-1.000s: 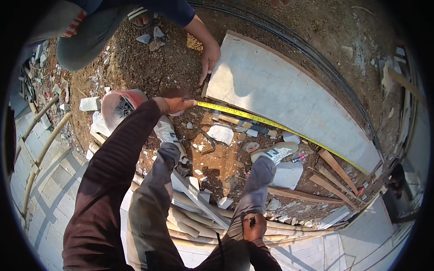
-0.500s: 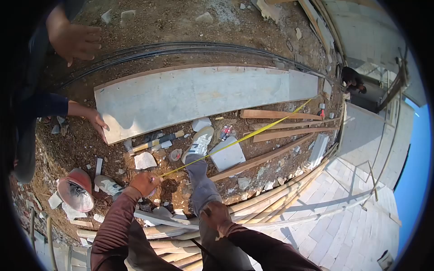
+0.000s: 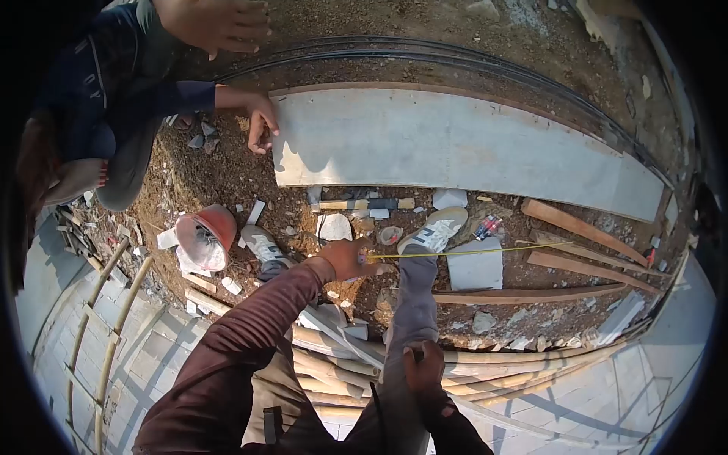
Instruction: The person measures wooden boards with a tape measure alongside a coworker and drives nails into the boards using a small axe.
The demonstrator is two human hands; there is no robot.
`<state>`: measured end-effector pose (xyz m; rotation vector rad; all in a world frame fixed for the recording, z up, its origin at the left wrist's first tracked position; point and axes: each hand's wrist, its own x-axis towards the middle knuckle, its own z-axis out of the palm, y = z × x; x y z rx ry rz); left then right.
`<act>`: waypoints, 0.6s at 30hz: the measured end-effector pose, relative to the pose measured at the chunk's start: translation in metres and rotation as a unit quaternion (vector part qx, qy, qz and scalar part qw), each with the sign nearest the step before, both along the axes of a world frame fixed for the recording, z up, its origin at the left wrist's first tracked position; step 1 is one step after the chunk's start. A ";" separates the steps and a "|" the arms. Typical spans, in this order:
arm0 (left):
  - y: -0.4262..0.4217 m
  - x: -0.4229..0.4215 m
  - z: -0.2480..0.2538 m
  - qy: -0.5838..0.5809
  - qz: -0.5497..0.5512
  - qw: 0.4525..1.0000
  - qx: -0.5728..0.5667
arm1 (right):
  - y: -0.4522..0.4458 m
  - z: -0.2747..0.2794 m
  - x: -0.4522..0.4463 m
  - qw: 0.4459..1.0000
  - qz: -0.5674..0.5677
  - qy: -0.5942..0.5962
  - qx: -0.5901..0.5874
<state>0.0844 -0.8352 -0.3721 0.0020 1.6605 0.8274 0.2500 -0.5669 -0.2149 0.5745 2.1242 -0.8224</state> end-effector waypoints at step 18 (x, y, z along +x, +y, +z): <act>-0.171 0.173 -0.011 0.061 0.265 0.961 0.042 | -0.136 -0.025 -0.006 0.973 0.196 0.100 0.072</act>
